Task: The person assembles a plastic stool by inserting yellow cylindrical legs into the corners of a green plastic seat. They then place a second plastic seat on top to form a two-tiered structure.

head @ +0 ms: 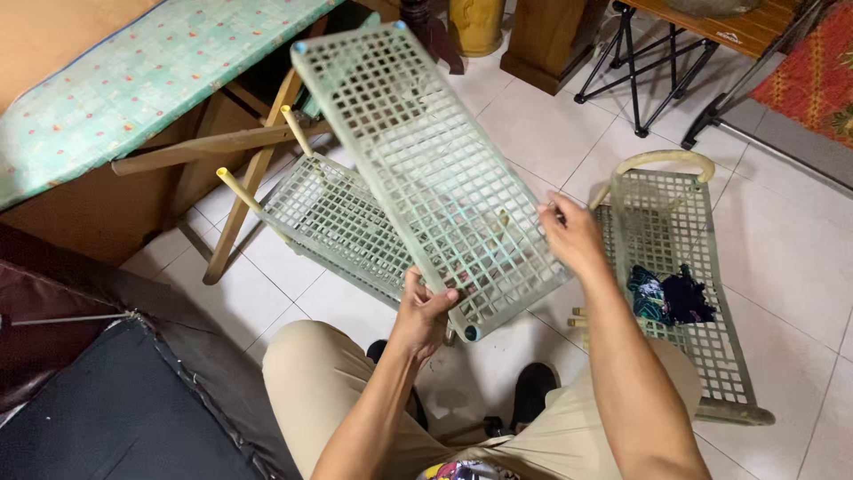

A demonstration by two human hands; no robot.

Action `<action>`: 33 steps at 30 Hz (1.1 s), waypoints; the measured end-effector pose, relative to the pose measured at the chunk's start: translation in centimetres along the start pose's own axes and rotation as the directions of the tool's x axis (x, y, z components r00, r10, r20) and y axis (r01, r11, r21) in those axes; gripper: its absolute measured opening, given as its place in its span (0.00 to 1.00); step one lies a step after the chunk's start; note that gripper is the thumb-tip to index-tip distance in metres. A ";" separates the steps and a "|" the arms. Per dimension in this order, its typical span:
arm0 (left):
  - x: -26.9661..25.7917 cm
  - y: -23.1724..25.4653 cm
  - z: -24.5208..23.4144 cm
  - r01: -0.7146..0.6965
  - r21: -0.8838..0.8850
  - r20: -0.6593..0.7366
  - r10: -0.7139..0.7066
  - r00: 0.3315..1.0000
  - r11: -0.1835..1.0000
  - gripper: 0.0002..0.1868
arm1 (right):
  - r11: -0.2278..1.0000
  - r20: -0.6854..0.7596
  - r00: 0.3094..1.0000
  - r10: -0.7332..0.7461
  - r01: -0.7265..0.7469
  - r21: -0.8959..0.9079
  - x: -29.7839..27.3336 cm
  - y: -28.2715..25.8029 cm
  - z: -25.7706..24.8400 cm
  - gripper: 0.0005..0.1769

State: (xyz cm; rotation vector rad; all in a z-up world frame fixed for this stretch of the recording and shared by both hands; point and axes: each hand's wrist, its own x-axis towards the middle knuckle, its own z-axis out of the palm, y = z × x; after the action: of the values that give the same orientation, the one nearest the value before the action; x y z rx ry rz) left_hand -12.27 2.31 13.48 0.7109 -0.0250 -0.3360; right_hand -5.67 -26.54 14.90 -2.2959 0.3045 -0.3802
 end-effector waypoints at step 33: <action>2.7 -0.8 -4.0 -0.273 -0.097 -0.148 0.257 0.955 0.957 0.30 | 0.140 0.510 0.859 -0.047 -0.500 0.855 -6.2 -3.0 6.8 0.16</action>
State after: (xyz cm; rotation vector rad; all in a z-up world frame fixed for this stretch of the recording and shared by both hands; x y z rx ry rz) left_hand -9.38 3.44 9.66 0.6043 0.0264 -0.0304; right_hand -8.70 -17.98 11.53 -0.8675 0.1021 0.1446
